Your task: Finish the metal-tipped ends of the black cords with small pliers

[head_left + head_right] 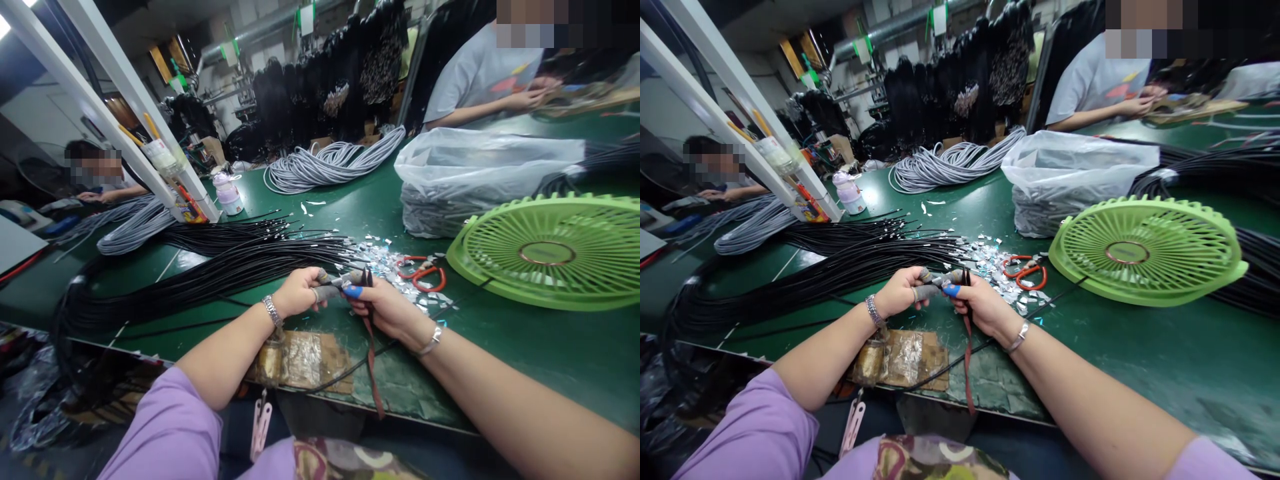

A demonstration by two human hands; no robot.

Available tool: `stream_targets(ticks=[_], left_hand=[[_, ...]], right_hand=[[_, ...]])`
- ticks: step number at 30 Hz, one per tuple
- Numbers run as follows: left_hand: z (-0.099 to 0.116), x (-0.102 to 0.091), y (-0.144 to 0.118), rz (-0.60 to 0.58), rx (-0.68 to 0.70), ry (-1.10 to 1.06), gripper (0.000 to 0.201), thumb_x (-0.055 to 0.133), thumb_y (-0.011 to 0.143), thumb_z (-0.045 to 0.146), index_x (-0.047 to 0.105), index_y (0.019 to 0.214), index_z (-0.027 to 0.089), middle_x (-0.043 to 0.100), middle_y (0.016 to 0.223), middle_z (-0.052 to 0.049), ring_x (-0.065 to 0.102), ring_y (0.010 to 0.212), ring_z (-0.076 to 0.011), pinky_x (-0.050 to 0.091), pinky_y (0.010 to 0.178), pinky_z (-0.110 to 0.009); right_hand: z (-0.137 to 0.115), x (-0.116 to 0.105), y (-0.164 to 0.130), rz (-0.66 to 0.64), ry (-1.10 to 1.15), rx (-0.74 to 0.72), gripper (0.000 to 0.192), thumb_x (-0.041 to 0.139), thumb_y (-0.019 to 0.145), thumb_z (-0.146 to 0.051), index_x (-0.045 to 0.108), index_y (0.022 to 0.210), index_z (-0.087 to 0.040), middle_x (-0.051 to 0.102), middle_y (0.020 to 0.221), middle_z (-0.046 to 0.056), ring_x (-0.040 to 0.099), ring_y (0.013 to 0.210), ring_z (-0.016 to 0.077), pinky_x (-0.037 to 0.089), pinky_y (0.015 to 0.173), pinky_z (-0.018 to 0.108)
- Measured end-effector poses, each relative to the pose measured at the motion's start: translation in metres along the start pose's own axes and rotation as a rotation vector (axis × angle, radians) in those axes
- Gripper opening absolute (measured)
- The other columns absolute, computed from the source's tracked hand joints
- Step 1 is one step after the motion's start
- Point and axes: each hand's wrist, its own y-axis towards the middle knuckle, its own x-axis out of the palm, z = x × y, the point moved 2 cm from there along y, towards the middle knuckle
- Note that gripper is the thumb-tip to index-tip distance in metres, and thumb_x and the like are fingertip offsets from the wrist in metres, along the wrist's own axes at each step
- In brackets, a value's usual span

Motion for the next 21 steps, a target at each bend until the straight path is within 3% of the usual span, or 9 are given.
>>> stream_targets(ticks=[8,16,21], left_hand=[[0.0024,-0.0017,-0.0019,0.036,-0.04,-0.013,0.04,0.072,0.064,0.047,0.049,0.072,0.016,0.046,0.044,0.009,0.035,0.033,-0.0026,0.024,0.035,-0.015],[0.0074,0.0007,-0.0079,-0.229,-0.061,-0.082,0.051,0.076,0.055,0.055,0.053,0.073,0.014,0.047,0.044,0.008,0.036,0.034,-0.0037,0.025,0.035,-0.018],[0.0079,0.0011,-0.0063,-0.14,-0.063,-0.105,0.046,0.079,0.054,0.048,0.054,0.07,0.014,0.041,0.042,0.01,0.03,0.035,-0.0027,0.02,0.037,-0.018]], right_hand=[[0.0003,-0.0031,0.0003,0.027,-0.098,-0.087,0.036,0.084,0.05,-0.034,0.059,0.071,-0.017,0.046,0.048,-0.008,0.033,0.042,0.0048,0.021,0.04,0.02],[0.0003,-0.0032,-0.0027,-0.241,-0.053,0.029,0.031,0.079,0.054,-0.032,0.056,0.067,-0.017,0.046,0.048,-0.007,0.032,0.04,0.0043,0.019,0.04,0.021],[-0.0037,-0.008,-0.0026,-0.18,-0.171,-0.027,0.019,0.07,0.059,-0.025,0.058,0.071,-0.018,0.051,0.055,-0.005,0.036,0.044,0.0064,0.025,0.042,0.022]])
